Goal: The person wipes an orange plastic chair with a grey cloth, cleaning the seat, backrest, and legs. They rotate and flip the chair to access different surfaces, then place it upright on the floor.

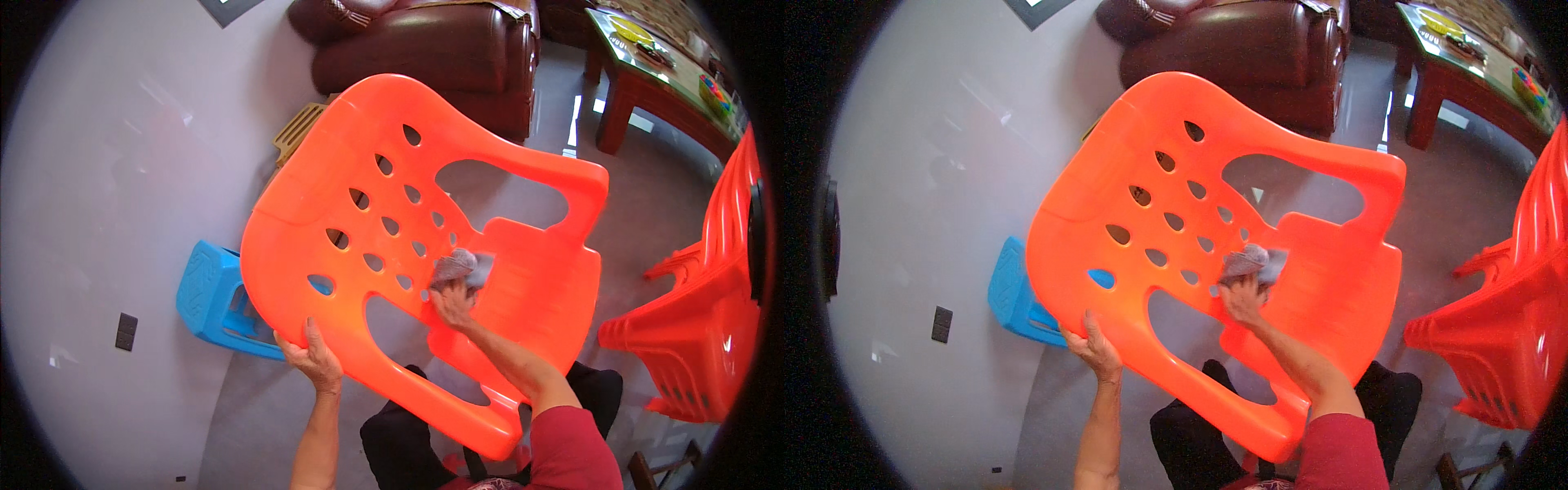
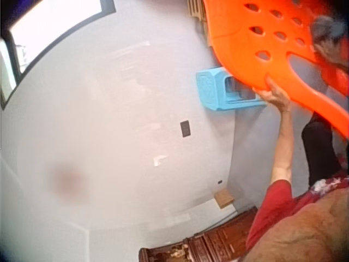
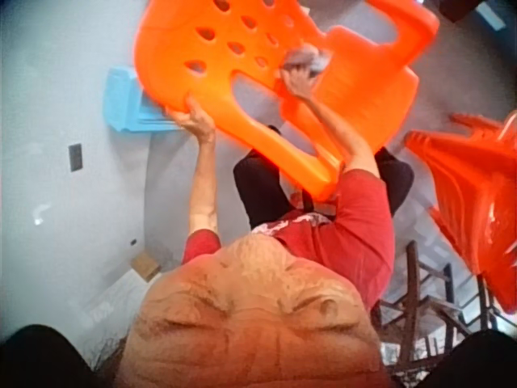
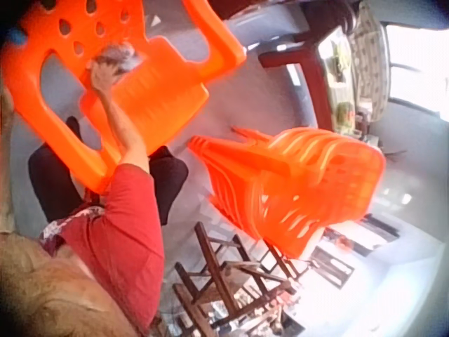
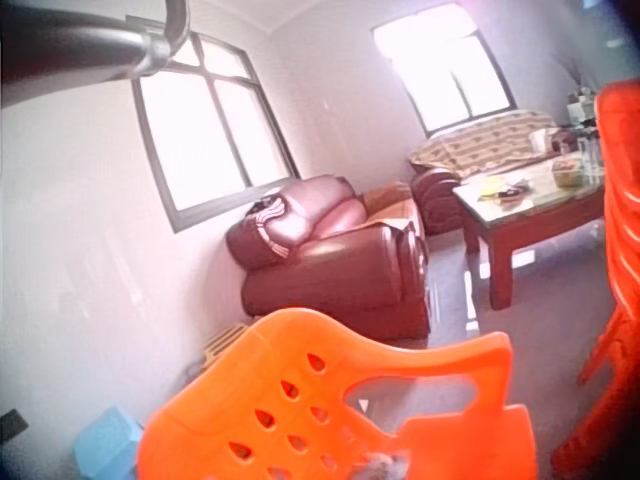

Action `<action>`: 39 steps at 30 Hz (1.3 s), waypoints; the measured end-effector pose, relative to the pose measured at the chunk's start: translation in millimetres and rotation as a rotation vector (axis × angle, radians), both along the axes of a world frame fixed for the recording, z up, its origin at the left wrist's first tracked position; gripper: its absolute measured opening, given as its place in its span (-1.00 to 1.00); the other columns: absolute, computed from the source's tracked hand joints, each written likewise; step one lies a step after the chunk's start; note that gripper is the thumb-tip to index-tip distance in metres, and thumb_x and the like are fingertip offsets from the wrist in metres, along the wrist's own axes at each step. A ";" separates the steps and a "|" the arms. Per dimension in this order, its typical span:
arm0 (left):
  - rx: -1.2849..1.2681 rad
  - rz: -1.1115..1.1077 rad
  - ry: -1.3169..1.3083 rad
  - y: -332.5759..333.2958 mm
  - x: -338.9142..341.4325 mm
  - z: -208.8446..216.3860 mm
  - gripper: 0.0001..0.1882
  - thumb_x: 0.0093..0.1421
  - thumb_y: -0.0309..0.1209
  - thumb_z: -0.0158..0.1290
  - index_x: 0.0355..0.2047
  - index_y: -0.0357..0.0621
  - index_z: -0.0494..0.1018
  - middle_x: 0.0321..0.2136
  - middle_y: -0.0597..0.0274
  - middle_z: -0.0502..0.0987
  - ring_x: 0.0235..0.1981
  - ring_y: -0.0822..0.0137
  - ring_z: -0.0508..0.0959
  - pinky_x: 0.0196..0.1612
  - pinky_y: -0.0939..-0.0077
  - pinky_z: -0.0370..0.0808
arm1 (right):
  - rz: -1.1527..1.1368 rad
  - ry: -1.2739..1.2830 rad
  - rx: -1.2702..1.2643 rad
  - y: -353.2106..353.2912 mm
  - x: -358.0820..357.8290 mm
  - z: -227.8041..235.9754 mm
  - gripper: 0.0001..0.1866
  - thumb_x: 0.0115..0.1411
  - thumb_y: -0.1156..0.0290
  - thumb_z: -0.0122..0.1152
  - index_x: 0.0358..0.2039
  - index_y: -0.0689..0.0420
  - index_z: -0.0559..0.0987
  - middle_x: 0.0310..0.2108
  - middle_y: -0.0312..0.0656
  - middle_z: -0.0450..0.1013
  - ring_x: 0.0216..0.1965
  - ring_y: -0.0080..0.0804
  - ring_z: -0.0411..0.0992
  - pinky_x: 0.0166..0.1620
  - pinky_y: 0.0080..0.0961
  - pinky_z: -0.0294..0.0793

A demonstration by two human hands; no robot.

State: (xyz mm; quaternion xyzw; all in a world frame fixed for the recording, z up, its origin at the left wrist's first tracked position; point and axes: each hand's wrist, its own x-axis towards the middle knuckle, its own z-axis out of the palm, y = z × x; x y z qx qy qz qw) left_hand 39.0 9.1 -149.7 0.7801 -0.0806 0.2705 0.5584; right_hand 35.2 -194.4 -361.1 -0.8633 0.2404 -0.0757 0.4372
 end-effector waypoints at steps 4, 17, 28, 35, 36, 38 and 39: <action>-0.099 -0.005 -0.047 0.6 0.4 3.6 -0.67 0.25 -0.41 0.01 -0.07 -0.37 0.26 -0.13 0.05 0.45 -0.15 0.26 0.46 -0.06 0.40 0.41 | -0.060 -0.340 0.431 54.9 24.8 79.7 -0.41 0.23 0.07 -0.11 0.19 0.13 0.23 0.25 0.12 -0.04 0.30 0.14 -0.20 0.23 0.04 -0.14; 0.108 0.079 -0.053 5.5 1.2 -6.3 -0.57 0.26 -0.38 0.02 0.02 -0.39 0.19 -0.08 0.01 0.41 -0.09 0.24 0.43 0.01 0.38 0.37 | 0.259 -0.867 -0.291 95.7 65.8 202.4 -0.31 0.07 0.15 0.11 0.23 0.03 0.25 0.37 0.00 -0.23 0.37 0.07 -0.32 0.24 0.20 -0.34; -0.090 0.011 -0.019 -6.8 -2.1 -0.6 -0.66 0.26 -0.40 0.01 -0.06 -0.36 0.23 -0.14 0.05 0.45 -0.14 0.24 0.47 -0.07 0.40 0.43 | 0.042 -0.499 -0.183 30.0 44.5 24.8 -0.51 0.19 0.20 -0.01 0.05 0.23 0.34 0.34 0.06 -0.20 0.35 0.13 -0.32 0.26 0.08 -0.23; -0.065 0.022 -0.064 -1.5 6.1 -3.7 -0.67 0.25 -0.35 0.02 -0.10 -0.36 0.26 -0.21 0.02 0.46 -0.21 0.19 0.48 -0.12 0.35 0.41 | -0.070 -0.355 0.361 49.5 9.3 20.5 -0.60 0.21 0.27 -0.06 -0.01 0.24 0.36 0.20 0.15 0.04 0.23 0.09 -0.03 0.24 0.03 -0.08; -0.043 0.024 -0.069 -0.4 7.2 -5.4 -0.67 0.25 -0.35 0.02 -0.11 -0.35 0.27 -0.21 0.01 0.46 -0.21 0.17 0.48 -0.13 0.34 0.41 | -0.123 -0.370 0.493 61.9 15.4 45.0 -0.62 0.22 0.28 -0.08 -0.01 0.21 0.37 0.19 0.13 0.06 0.23 0.08 -0.02 0.23 0.04 -0.07; 0.005 0.046 -0.071 6.4 7.2 -3.1 -0.66 0.24 -0.33 0.04 -0.13 -0.36 0.28 -0.20 -0.01 0.45 -0.21 0.16 0.47 -0.13 0.32 0.40 | 0.199 -0.340 0.208 80.0 18.0 97.4 -0.59 0.23 0.26 -0.13 0.03 0.19 0.35 0.20 0.15 0.05 0.24 0.08 -0.04 0.23 0.08 -0.09; 0.025 0.055 -0.066 8.9 6.9 -3.8 -0.65 0.23 -0.33 0.05 -0.13 -0.36 0.28 -0.19 -0.02 0.44 -0.21 0.15 0.47 -0.13 0.30 0.39 | 0.444 -0.382 -0.091 83.5 16.1 122.0 -0.55 0.24 0.22 -0.16 0.07 0.19 0.33 0.21 0.18 0.02 0.26 0.09 -0.07 0.24 0.12 -0.12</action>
